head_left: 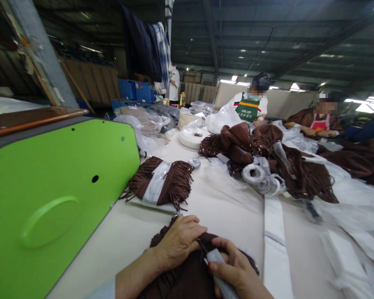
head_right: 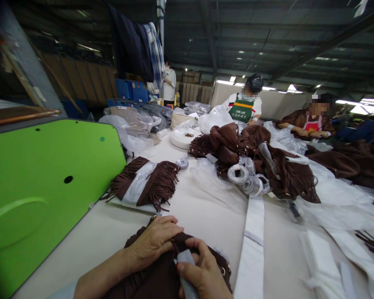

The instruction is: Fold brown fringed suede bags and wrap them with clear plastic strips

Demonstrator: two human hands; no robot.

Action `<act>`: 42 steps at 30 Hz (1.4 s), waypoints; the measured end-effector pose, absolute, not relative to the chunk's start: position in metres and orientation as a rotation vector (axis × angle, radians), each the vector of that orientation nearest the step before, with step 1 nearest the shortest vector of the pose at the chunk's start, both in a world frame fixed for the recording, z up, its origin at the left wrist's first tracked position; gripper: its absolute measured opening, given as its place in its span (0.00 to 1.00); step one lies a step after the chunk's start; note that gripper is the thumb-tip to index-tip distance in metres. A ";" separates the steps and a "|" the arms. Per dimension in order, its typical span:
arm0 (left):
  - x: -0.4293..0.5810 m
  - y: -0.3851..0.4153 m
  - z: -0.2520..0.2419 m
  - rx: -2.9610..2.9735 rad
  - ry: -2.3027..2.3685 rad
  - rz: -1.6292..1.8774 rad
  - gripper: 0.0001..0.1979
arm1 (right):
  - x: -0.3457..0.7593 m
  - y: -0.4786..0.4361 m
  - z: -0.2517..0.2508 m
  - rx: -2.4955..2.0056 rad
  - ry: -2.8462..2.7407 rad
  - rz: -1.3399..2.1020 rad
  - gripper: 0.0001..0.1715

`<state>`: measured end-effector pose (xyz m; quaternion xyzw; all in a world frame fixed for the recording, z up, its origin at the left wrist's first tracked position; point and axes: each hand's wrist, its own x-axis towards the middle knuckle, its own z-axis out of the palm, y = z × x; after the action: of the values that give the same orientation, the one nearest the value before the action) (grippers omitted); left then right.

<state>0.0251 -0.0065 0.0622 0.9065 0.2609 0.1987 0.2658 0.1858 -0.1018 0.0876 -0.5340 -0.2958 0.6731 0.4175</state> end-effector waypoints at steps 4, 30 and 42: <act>0.025 -0.006 0.062 2.410 0.708 0.545 0.14 | 0.190 -0.103 0.085 -1.291 -0.708 1.708 0.37; 0.015 -0.069 0.116 2.056 1.011 0.437 0.21 | 0.157 -0.146 0.082 -1.433 -1.077 1.252 0.52; 0.026 -0.050 0.126 2.494 0.960 0.356 0.37 | 0.207 -0.121 0.098 -1.926 -1.580 0.493 0.26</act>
<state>0.0255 -0.0496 0.1264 0.9022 0.3472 0.1289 0.2212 0.2067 -0.1209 0.0985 -0.7242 -0.5944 0.1856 0.2965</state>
